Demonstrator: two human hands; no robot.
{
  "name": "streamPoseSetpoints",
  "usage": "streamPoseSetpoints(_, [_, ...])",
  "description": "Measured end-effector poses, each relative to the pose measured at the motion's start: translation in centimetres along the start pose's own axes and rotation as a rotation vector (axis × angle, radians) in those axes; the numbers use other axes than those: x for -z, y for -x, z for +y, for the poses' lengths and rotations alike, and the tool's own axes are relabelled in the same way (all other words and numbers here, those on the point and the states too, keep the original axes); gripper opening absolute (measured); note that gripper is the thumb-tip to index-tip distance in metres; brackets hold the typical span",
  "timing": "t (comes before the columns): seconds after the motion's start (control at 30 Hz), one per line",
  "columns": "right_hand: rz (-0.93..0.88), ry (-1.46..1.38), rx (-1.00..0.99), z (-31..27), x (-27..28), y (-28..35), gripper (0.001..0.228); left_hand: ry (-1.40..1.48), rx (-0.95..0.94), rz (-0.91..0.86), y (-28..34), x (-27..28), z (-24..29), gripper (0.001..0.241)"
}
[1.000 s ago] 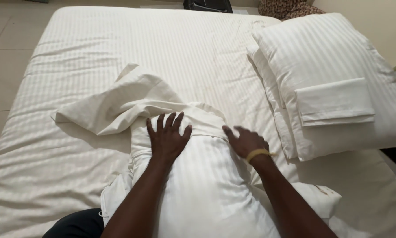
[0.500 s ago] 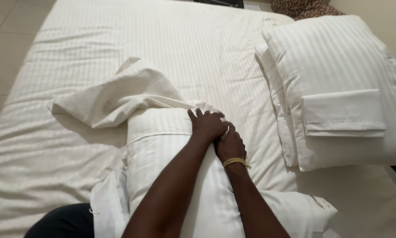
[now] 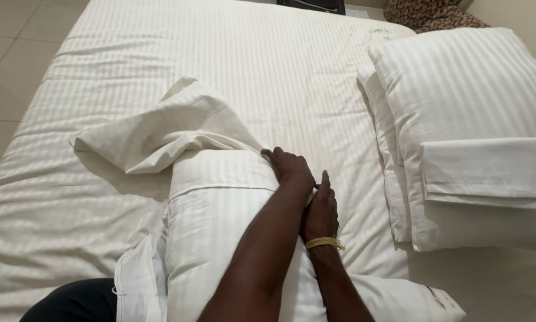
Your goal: The person inserts a pillow into a white pillowcase on a bed. They align the corners, push the pillow inside, and smooth the case. Finally, they fluff and adjust the pillow on the bed.
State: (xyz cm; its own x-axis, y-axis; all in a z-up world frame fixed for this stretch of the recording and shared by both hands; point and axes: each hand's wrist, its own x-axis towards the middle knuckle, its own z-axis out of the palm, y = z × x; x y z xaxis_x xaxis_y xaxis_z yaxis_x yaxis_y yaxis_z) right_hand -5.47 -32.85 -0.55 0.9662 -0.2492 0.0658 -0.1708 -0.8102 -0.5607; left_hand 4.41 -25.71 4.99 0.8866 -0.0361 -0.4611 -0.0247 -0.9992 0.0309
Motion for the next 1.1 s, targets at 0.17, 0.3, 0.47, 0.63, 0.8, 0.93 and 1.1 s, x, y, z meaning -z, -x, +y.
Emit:
streamPoseSetpoints(0.17, [0.022, -0.018, -0.054, -0.3, 1.1, 0.5, 0.100, -0.015, -0.069, 0.144, -3.8, -3.5, 1.4, 0.040])
streamPoseSetpoints(0.3, [-0.311, -0.030, -0.377, 0.0, 2.5, -0.5, 0.116, 0.144, -0.073, 0.243, -6.5, -5.0, 1.3, 0.026])
streamPoseSetpoints(0.47, [-0.398, -0.309, -0.366, 3.5, 0.9, -1.5, 0.120, 0.181, -0.117, 0.286, -5.6, -3.6, 2.0, 0.024])
streamPoseSetpoints(0.63, [-0.232, -0.124, -0.314, 0.8, 4.7, 0.3, 0.128, 0.324, -0.160, 0.457, -6.0, -1.9, 5.1, 0.022])
streamPoseSetpoints(0.8, [0.050, -0.091, -0.095, 2.6, 5.7, 1.1, 0.124, 0.406, -0.223, 0.524, -5.2, 0.0, 7.9, 0.020])
streamPoseSetpoints(0.93, [0.108, -0.092, 0.014, 5.1, 3.4, -0.1, 0.113, 0.455, -0.190, 0.547, -4.1, -1.2, 7.0, 0.023])
streamPoseSetpoints(1.1, [0.027, -0.075, -0.068, 3.3, 3.0, 0.1, 0.093, 0.932, 0.127, 0.887, 1.6, -1.0, 1.6, 0.053])
